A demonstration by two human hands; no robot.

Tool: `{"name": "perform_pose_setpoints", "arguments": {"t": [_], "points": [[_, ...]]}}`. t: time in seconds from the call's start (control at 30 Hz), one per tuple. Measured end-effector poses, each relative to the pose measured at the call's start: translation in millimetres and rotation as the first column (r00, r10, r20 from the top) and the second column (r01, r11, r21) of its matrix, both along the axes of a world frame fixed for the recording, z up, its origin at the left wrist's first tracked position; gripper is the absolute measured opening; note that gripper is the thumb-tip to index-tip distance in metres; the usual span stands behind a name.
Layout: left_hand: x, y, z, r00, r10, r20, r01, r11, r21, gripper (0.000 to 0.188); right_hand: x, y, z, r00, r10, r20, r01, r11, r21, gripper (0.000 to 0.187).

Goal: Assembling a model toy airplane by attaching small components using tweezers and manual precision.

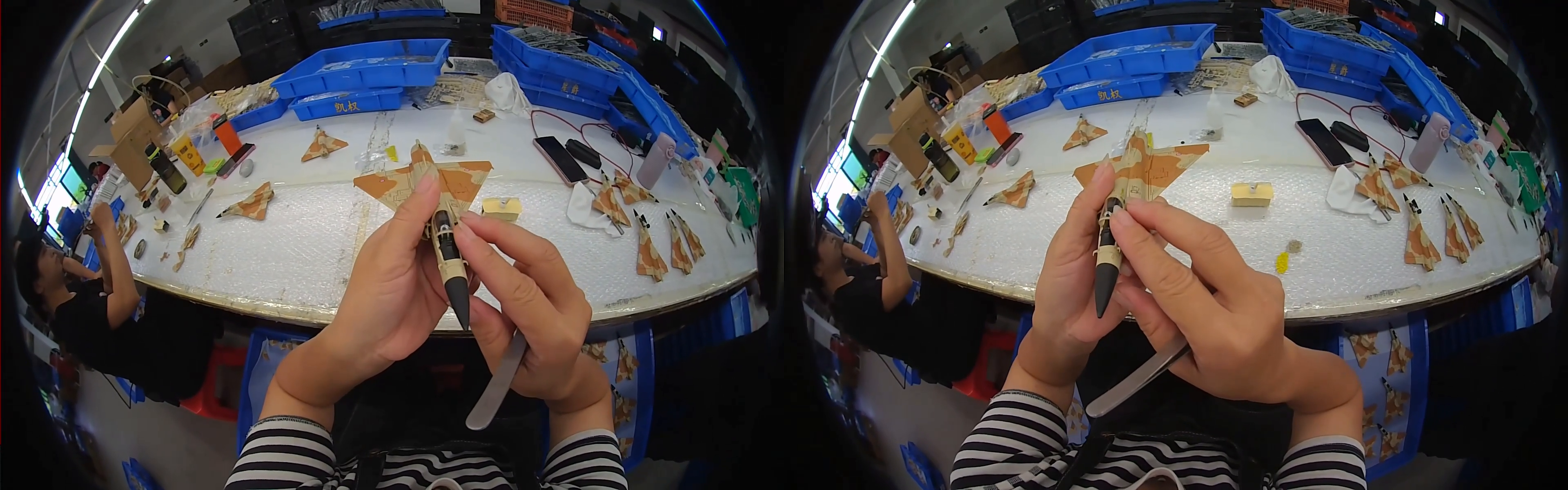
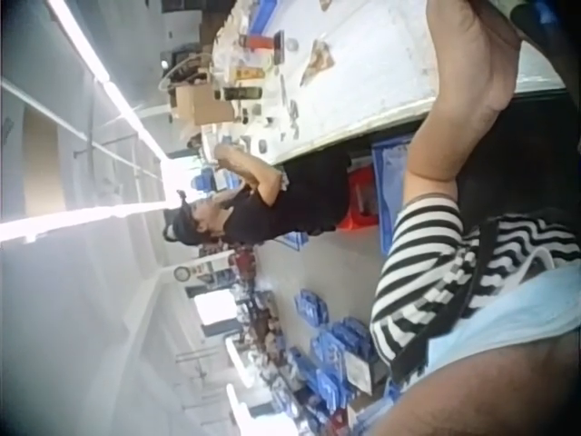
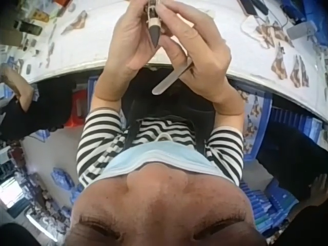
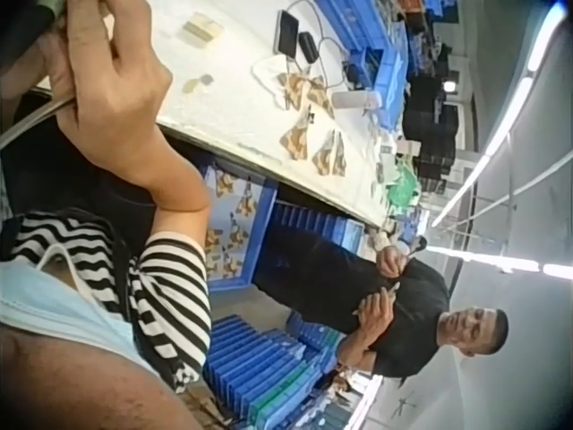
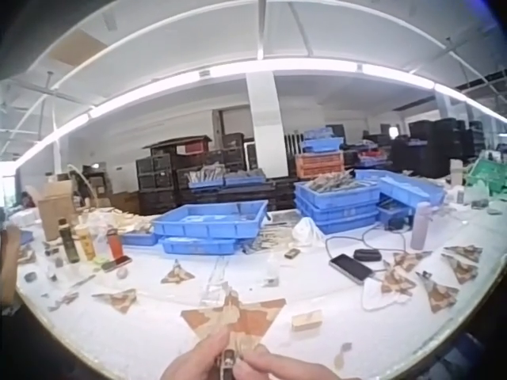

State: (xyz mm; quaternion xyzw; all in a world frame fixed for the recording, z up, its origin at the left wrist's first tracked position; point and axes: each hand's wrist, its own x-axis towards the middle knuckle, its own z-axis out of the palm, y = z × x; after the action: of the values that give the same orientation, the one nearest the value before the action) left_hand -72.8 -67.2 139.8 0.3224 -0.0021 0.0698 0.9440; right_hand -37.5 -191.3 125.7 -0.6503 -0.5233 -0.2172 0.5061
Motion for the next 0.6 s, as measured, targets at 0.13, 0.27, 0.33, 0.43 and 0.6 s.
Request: {"name": "perform_pose_setpoints", "arguments": {"t": [0.13, 0.27, 0.33, 0.43, 0.6], "points": [[3, -4, 0, 0.999, 0.033, -0.018, -0.032, 0.999, 0.005, 0.024, 2, -2, -1, 1.0, -0.001, -0.005, 0.001, 1.0, -0.012, 0.032], [6, -4, -3, 0.998, 0.048, -0.037, -0.047, 0.999, 0.006, 0.025, 8, -2, -4, 1.0, 0.001, 0.025, -0.001, 1.0, -0.011, 0.034], [6, 0, -5, 1.0, -0.022, -0.002, 0.022, 1.0, 0.013, 0.027, 14, -2, -6, 0.997, 0.008, 0.082, -0.01, 1.0, 0.018, 0.038], [9, 4, -9, 0.997, -0.076, 0.022, 0.076, 0.997, 0.027, 0.03, 14, -4, -6, 0.999, 0.012, 0.037, -0.013, 0.999, 0.039, 0.041], [18, 10, -14, 0.99, -0.134, 0.044, 0.131, 0.989, 0.066, 0.035, 15, -6, -11, 0.985, -0.005, -0.172, 0.016, 0.998, 0.061, 0.043]]}}
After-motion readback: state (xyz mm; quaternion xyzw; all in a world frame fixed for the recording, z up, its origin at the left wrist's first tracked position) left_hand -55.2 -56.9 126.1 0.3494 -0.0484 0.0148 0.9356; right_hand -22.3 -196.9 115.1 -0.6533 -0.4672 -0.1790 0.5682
